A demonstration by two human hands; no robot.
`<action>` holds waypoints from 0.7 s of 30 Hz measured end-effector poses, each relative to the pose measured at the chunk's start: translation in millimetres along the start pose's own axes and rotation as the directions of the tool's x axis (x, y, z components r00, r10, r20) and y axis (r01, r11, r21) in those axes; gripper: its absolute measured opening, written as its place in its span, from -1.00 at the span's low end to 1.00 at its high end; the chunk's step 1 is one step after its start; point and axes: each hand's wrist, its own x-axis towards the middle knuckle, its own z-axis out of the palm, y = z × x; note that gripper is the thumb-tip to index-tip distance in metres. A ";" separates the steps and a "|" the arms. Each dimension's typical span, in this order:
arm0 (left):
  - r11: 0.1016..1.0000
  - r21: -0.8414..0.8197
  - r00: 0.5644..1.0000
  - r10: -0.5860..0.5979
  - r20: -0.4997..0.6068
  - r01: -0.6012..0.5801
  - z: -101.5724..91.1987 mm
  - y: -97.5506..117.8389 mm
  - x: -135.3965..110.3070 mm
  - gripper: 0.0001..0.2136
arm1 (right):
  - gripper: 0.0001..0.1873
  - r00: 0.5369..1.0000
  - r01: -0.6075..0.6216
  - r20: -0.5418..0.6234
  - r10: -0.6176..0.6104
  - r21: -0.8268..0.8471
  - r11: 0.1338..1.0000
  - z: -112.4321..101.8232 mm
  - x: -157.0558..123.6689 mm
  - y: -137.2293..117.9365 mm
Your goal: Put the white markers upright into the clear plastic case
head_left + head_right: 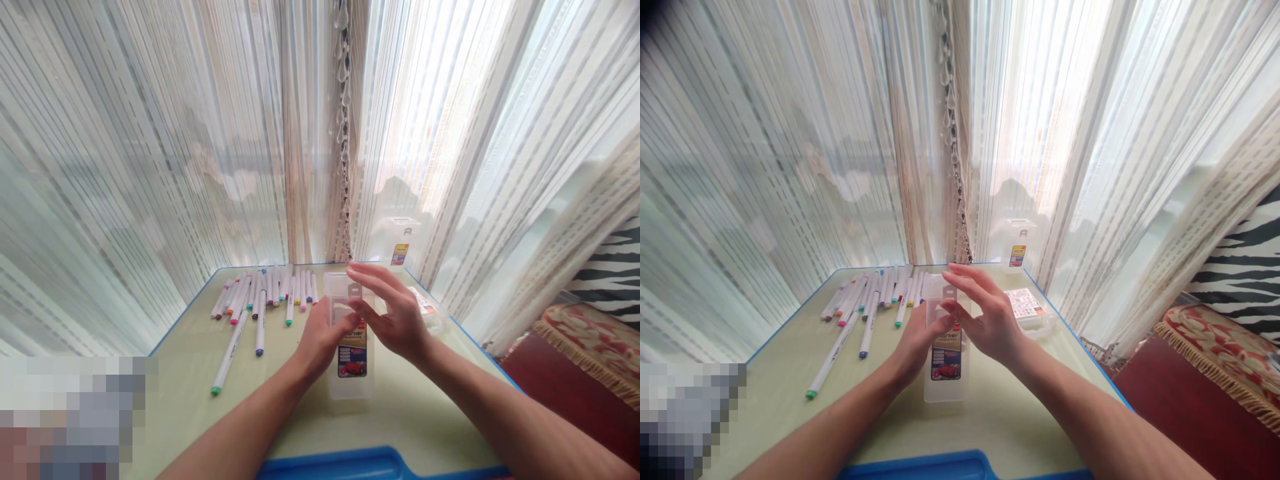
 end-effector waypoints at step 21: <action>1.000 -0.009 0.999 0.011 -0.043 -0.011 7.0 -8.4 -0.3 -0.62 | -0.87 0.956 -0.293 0.103 0.274 0.302 0.907 6.6 -2.5 -1.8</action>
